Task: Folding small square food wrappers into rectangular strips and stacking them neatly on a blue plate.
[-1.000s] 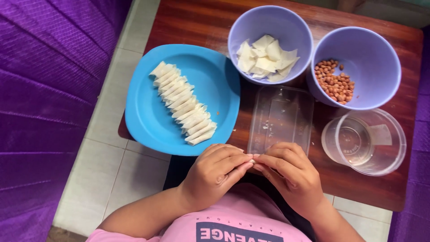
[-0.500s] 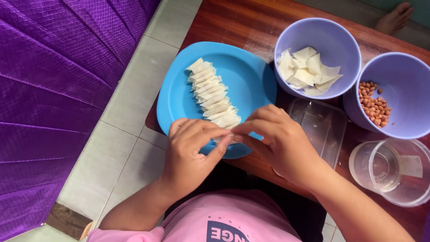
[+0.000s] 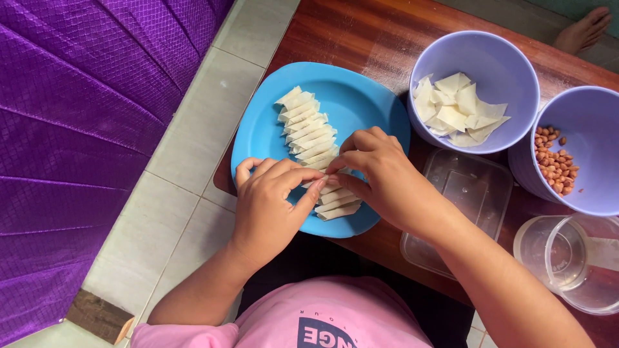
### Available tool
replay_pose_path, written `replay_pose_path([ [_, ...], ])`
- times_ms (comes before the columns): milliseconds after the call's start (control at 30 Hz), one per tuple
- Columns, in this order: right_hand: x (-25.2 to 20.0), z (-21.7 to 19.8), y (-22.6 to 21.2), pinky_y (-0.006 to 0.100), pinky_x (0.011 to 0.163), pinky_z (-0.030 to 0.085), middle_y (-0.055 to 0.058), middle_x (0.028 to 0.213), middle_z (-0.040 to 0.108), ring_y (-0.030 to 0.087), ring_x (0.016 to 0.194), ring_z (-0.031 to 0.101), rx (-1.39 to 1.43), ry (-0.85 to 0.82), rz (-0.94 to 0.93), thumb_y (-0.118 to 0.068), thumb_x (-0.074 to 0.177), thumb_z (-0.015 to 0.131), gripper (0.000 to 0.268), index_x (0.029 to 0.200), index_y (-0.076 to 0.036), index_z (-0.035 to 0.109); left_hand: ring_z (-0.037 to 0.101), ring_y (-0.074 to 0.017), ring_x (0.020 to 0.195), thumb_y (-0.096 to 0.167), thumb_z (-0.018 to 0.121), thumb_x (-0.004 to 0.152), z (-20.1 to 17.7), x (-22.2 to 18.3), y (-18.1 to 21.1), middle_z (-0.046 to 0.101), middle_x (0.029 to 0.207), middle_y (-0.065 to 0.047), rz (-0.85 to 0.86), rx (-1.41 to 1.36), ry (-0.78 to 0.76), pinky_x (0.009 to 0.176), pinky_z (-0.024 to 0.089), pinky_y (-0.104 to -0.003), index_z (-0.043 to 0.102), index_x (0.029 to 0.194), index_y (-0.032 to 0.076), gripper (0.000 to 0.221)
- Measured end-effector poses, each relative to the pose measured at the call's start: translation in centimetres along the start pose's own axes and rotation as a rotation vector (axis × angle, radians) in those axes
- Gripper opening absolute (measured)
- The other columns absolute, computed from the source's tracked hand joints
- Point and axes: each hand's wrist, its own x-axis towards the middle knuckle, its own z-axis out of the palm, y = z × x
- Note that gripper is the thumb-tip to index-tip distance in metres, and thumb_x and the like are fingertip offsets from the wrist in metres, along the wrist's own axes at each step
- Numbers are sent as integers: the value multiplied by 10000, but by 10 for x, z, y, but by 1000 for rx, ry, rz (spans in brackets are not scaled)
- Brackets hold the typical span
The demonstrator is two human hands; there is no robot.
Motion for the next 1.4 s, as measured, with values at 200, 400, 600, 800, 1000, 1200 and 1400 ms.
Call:
replay_pose_path([
  [200,-2,-1,-1,417,859,383,15,1020,623,240,979,539,-12,-4,18,-251,969,702,139,1070,-182,769,626,-145,814,316,738,935,-1,3,3,719,870,110,-11,18,-17,933,322,-386,782,1012,262,103],
  [400,-4,-1,-3,401,832,376,4,1008,609,226,971,538,2,36,7,-225,955,740,58,1003,-195,724,611,-150,799,284,773,917,-3,5,3,686,874,97,17,24,-2,931,316,-410,784,916,242,43],
  [600,-6,-3,-7,405,827,381,17,1015,599,231,954,536,-9,49,-5,-227,970,720,94,1053,-182,722,624,-163,844,289,745,934,-7,5,8,688,904,78,34,57,-29,956,322,-418,784,988,235,86],
  [800,-21,-38,-35,409,808,425,50,1023,626,260,923,560,-85,82,-1,-154,965,697,171,1130,-110,704,651,-223,890,162,744,939,-30,20,26,695,973,-6,191,-22,-36,867,461,-407,757,1059,123,127],
  [1000,-53,-102,-38,444,810,488,125,979,685,319,889,637,-196,186,29,-20,904,730,182,1083,8,744,657,-273,920,160,771,924,-41,61,57,689,991,-49,419,-102,-164,855,495,-421,740,1029,111,120],
  [1200,-74,-152,24,468,798,474,31,959,735,290,899,660,-470,109,299,-149,883,779,126,1005,-140,810,604,-290,771,148,781,926,-10,135,74,663,903,-24,627,-60,-269,765,451,-437,756,985,87,88],
  [1400,-43,-151,58,477,757,487,52,827,694,326,787,664,-486,-81,324,-245,815,813,188,989,-174,815,602,-461,993,310,813,824,63,196,96,771,1017,-52,351,159,-697,830,506,-549,796,1116,224,305],
])
